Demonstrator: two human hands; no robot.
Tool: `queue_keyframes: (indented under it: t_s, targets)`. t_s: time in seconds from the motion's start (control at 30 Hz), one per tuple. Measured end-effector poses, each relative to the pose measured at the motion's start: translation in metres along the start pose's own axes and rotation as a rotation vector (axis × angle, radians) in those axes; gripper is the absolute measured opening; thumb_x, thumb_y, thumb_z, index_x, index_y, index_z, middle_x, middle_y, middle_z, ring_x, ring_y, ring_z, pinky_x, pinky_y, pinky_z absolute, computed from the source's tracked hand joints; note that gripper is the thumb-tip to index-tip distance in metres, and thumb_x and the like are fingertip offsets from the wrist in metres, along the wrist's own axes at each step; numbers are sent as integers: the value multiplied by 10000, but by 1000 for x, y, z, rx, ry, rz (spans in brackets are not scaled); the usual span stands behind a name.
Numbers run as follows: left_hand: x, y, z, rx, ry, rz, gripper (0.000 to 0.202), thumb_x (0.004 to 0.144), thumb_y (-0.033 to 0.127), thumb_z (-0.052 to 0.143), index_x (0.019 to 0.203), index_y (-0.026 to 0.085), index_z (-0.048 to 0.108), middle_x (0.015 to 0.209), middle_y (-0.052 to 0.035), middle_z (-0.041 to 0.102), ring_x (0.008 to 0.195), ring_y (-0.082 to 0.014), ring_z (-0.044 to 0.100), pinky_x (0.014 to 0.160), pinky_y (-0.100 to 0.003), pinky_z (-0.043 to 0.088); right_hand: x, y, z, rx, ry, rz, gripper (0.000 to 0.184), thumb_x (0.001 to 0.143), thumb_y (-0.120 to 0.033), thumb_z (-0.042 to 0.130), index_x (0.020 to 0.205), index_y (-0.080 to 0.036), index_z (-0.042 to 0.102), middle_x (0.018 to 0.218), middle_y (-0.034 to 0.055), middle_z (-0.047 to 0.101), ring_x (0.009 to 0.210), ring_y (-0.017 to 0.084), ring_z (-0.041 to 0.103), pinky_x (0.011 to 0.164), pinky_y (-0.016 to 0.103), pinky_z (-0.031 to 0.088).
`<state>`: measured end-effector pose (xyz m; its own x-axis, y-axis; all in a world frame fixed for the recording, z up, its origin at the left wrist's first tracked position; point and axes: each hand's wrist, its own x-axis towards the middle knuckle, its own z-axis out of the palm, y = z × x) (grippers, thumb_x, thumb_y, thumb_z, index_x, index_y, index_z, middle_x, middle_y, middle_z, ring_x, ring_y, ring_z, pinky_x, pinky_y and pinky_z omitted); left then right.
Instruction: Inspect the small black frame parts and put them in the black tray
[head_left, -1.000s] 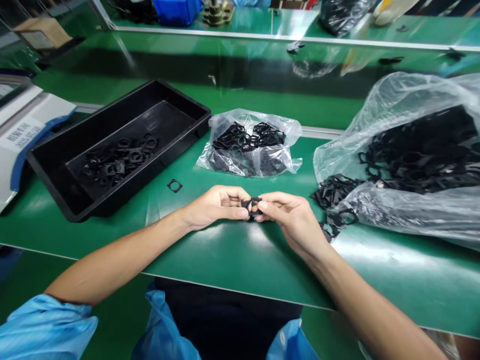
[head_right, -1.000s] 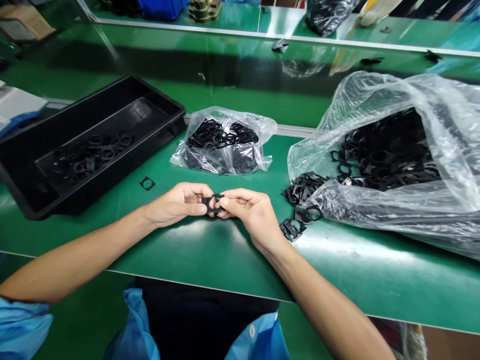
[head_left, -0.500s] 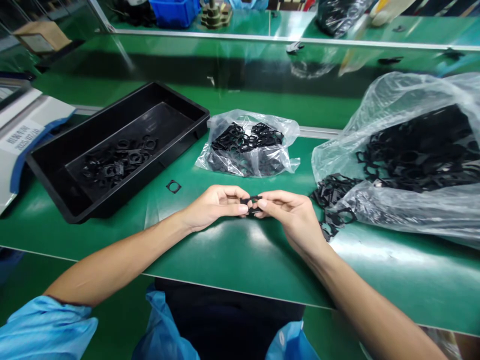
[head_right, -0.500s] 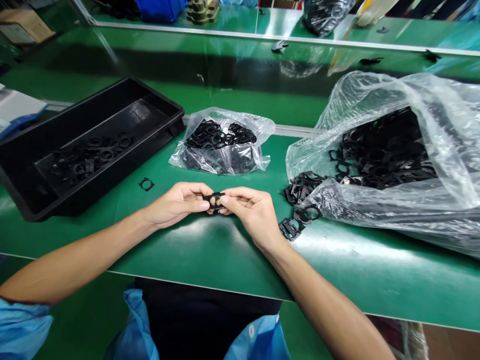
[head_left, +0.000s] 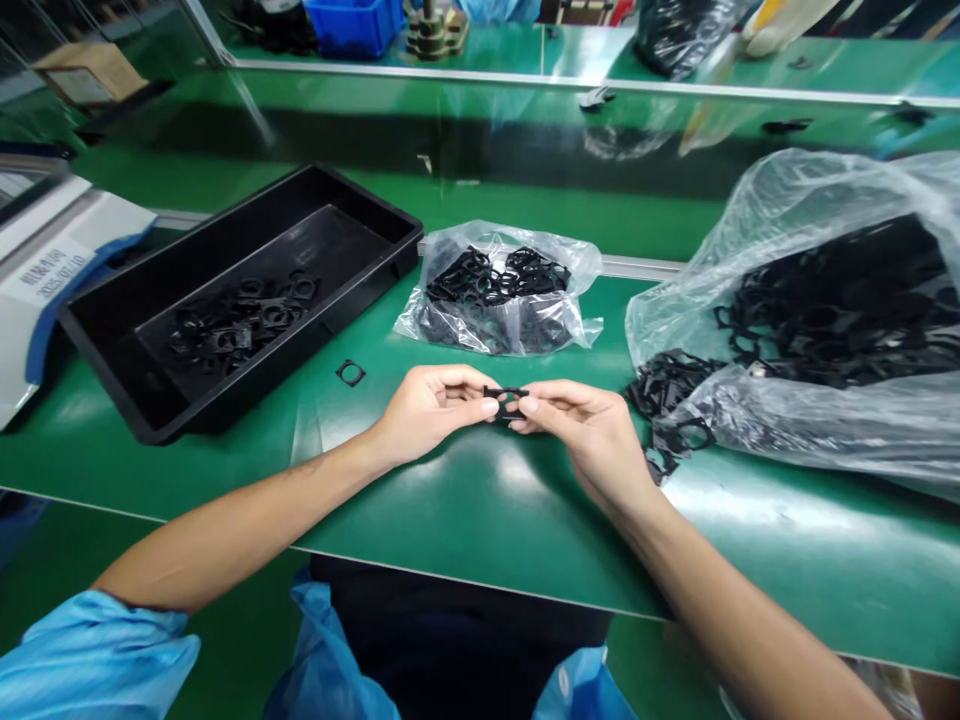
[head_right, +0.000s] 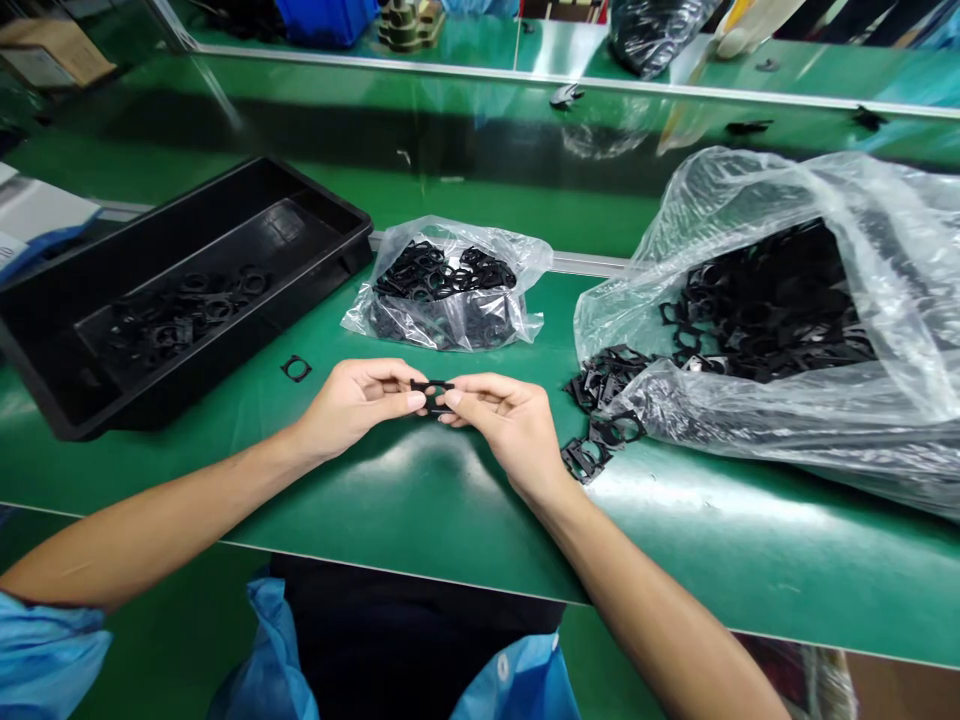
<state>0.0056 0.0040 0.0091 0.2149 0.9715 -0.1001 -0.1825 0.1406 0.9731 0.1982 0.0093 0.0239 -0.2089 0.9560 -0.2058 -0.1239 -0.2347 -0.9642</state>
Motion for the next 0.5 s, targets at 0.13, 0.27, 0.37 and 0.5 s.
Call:
queue_keyframes:
  t_s: [0.13,0.27,0.37,0.5]
  targets:
    - [2,-2,0,-9,-7,-19,262,699,301,853,861,137,729,798,-37,755,729,-156,717,762,-282,582,2,4,0,-41,32,-29,304,615,-406,919,788,-190,793,752,31,777,658,171,724,729,333,632]
    - [3,-2,-2,34,8,10,239,713,292,834,838,143,696,754,-10,698,707,-124,669,728,-247,545,1,3,1,-88,18,-40,330,598,-424,923,783,-190,780,728,22,756,655,171,708,736,337,624]
    - [2,-1,-1,65,-7,36,210,747,299,802,824,149,677,728,3,660,695,-116,639,715,-241,528,-3,1,3,-99,-13,-56,352,612,-451,916,795,-189,766,690,17,730,623,167,691,698,327,615]
    - [0,-1,1,60,-33,30,205,773,298,777,847,151,655,725,2,668,686,-124,659,715,-249,537,-4,1,2,-146,-3,-123,362,649,-475,897,807,-185,749,686,15,711,598,153,668,661,303,599]
